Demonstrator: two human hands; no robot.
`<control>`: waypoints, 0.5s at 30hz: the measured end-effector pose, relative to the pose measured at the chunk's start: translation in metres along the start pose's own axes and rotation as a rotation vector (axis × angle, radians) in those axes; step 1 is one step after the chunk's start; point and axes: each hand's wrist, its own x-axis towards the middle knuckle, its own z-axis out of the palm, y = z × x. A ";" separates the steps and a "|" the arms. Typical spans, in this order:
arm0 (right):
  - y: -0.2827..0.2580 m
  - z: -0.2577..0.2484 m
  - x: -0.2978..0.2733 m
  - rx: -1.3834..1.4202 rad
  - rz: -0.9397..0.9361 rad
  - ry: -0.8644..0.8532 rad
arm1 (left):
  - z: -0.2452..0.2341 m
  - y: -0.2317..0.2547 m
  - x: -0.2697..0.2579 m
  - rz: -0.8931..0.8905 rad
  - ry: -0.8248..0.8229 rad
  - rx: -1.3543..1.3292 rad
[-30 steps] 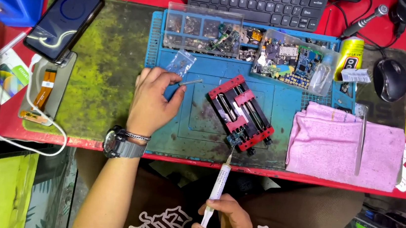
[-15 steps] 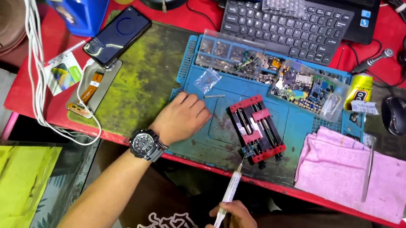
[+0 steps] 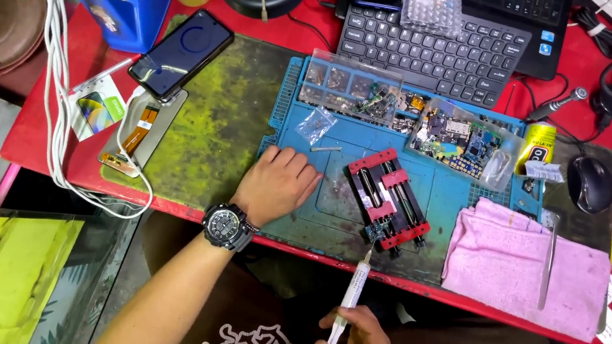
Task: Repairing a mobile phone component using a syringe, heat gun, and probe on a specialized jig.
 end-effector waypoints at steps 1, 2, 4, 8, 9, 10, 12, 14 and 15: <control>0.003 -0.002 -0.001 0.020 -0.015 0.003 | 0.000 0.000 0.000 -0.003 -0.007 0.015; 0.002 -0.002 0.001 0.018 -0.015 0.003 | 0.000 0.000 0.000 -0.004 -0.006 0.012; 0.000 -0.003 0.004 0.011 -0.031 -0.009 | 0.000 0.000 -0.001 -0.007 -0.018 0.008; -0.001 -0.002 0.002 0.014 -0.009 -0.007 | -0.001 0.001 -0.001 -0.012 -0.010 0.003; -0.001 -0.003 0.002 0.018 -0.025 -0.025 | 0.000 0.001 -0.001 -0.012 -0.007 0.002; 0.000 -0.003 0.003 0.022 -0.042 -0.043 | 0.000 0.001 -0.001 -0.013 -0.005 0.001; -0.002 -0.002 0.005 0.027 -0.058 -0.054 | 0.001 0.001 -0.002 -0.017 -0.004 0.003; -0.003 -0.002 0.006 0.032 -0.075 -0.065 | 0.001 0.001 -0.002 -0.020 -0.002 0.005; -0.002 -0.003 0.007 0.025 -0.091 -0.070 | 0.001 0.001 -0.002 -0.021 -0.005 0.003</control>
